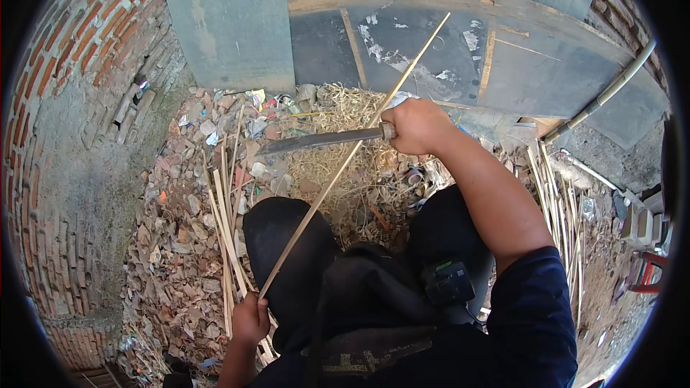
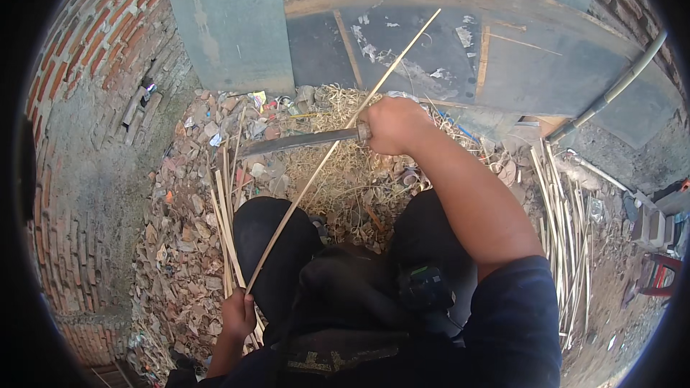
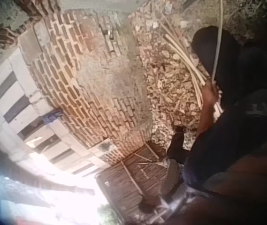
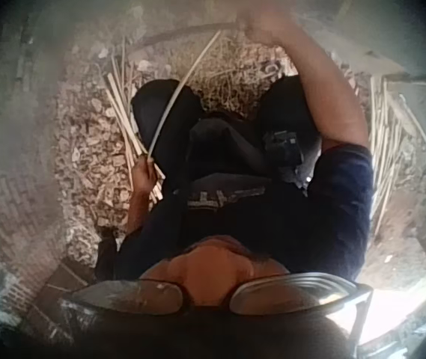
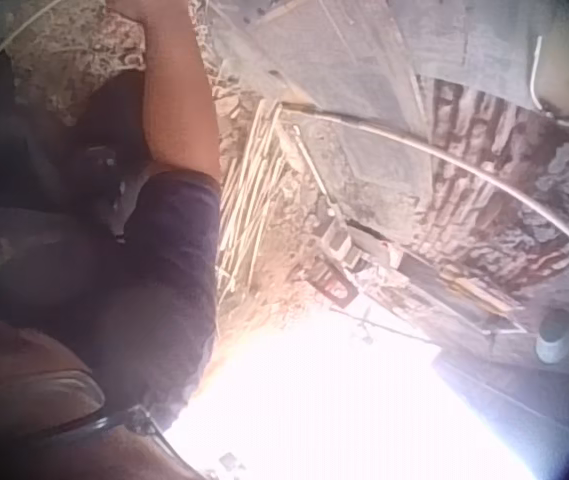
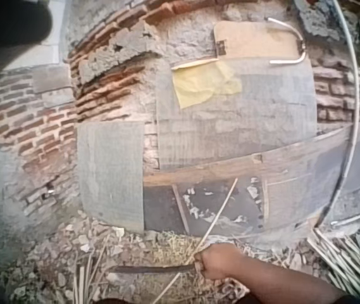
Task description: The person holds a bamboo stick with one hand and shaves it along its length using a knife.
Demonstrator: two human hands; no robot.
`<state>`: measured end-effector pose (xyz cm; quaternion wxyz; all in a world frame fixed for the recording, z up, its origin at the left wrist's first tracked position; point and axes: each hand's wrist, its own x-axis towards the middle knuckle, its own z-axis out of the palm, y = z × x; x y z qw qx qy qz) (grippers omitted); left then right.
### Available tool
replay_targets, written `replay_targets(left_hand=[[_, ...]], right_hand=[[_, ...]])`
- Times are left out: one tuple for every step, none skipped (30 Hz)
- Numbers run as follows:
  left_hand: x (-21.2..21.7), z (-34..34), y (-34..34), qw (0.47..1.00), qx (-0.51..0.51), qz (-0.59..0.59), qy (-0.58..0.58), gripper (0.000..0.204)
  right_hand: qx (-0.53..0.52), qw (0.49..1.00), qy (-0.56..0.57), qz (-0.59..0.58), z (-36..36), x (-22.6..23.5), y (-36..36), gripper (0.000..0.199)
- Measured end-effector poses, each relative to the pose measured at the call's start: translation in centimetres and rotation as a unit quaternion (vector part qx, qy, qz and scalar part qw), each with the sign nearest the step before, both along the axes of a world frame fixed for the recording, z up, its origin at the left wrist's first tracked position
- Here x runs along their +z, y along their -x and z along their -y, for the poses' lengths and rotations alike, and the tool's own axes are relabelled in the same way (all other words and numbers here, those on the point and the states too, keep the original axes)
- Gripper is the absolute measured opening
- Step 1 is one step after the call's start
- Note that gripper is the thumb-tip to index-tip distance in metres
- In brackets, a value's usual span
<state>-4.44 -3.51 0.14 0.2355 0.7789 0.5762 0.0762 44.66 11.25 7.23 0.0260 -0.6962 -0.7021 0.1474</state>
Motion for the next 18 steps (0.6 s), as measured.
replay_targets(left_hand=[[0.0, -0.3, -0.5, 1.0, -0.001, 0.011, -0.003, 0.026], [-0.1, -0.4, -1.1, 1.0, 0.0, 0.021, -0.01, 0.027], [-0.4, -0.5, -1.0, 1.0, 0.001, 0.022, -0.014, 0.027], [-0.8, -0.5, -0.7, 1.0, -0.003, 0.026, -0.013, 0.027], [-1.0, -0.5, -0.3, 0.999, -0.007, 0.031, -0.011, 0.026], [-0.9, -0.3, 0.2, 0.999, -0.021, 0.022, -0.015, 0.026], [-0.9, -0.3, 0.4, 0.999, -0.021, 0.021, -0.018, 0.026], [-0.9, -0.3, 0.6, 0.999, -0.026, 0.02, -0.016, 0.027], [-0.5, 0.0, 0.6, 0.999, -0.031, 0.02, -0.01, 0.027], [-0.4, 0.1, 0.3, 0.999, -0.024, 0.044, -0.012, 0.029], [-0.2, 0.0, 0.0, 0.999, -0.024, 0.043, -0.011, 0.029], [-0.1, -0.1, -0.4, 0.998, -0.017, 0.056, 0.004, 0.03], [-0.1, -0.6, -0.8, 0.997, -0.013, 0.071, 0.014, 0.031], [-0.4, -0.6, -0.6, 0.998, -0.022, 0.05, 0.008, 0.033], [-0.6, -0.7, -0.4, 0.998, -0.024, 0.051, 0.005, 0.033], [-0.7, -0.6, -0.1, 0.999, -0.028, 0.039, 0.005, 0.033], [-0.8, -0.7, 0.1, 0.999, -0.033, 0.027, 0.006, 0.033], [-0.5, -0.4, -0.4, 0.999, -0.021, 0.043, 0.003, 0.032]], right_hand=[[-0.024, 1.0, -0.004, -0.015, -0.2, -0.4, -1.2, 0.029], [-0.03, 0.998, -0.029, -0.045, -0.4, -2.2, -2.6, 0.027], [-0.029, 0.998, -0.033, -0.044, -0.5, -2.0, -2.4, 0.027], [-0.031, 0.999, -0.037, -0.018, -0.4, -1.7, -1.9, 0.026], [-0.033, 0.999, -0.041, 0.008, -0.2, -1.5, -1.5, 0.025], [-0.023, 0.998, -0.055, 0.004, -0.1, -1.4, -0.9, 0.025], [-0.023, 0.998, -0.058, 0.003, 0.0, -1.2, -0.5, 0.025], [-0.009, 0.997, -0.074, 0.001, 0.1, -0.8, -0.2, 0.025], [0.005, 0.996, -0.086, -0.001, 0.5, -0.4, 0.0, 0.026], [0.029, 0.99, -0.138, 0.003, 0.6, -1.2, -0.3, 0.024], [0.028, 0.99, -0.137, 0.002, 0.4, -1.6, -0.9, 0.024], [-0.009, 0.991, -0.13, -0.02, 0.3, -1.8, -1.9, 0.025], [-0.049, 0.99, -0.127, -0.04, -0.1, -2.0, -2.9, 0.025], [-0.052, 0.99, -0.122, -0.043, -0.1, -2.9, -3.3, 0.026], [-0.053, 0.99, -0.125, -0.042, 0.0, -2.5, -3.1, 0.026], [-0.051, 0.994, -0.097, -0.026, 0.1, -1.7, -2.4, 0.027], [-0.049, 0.996, -0.069, -0.009, 0.1, -1.1, -1.8, 0.028], [-0.038, 0.998, -0.049, -0.01, 0.2, -0.8, -1.0, 0.028]])
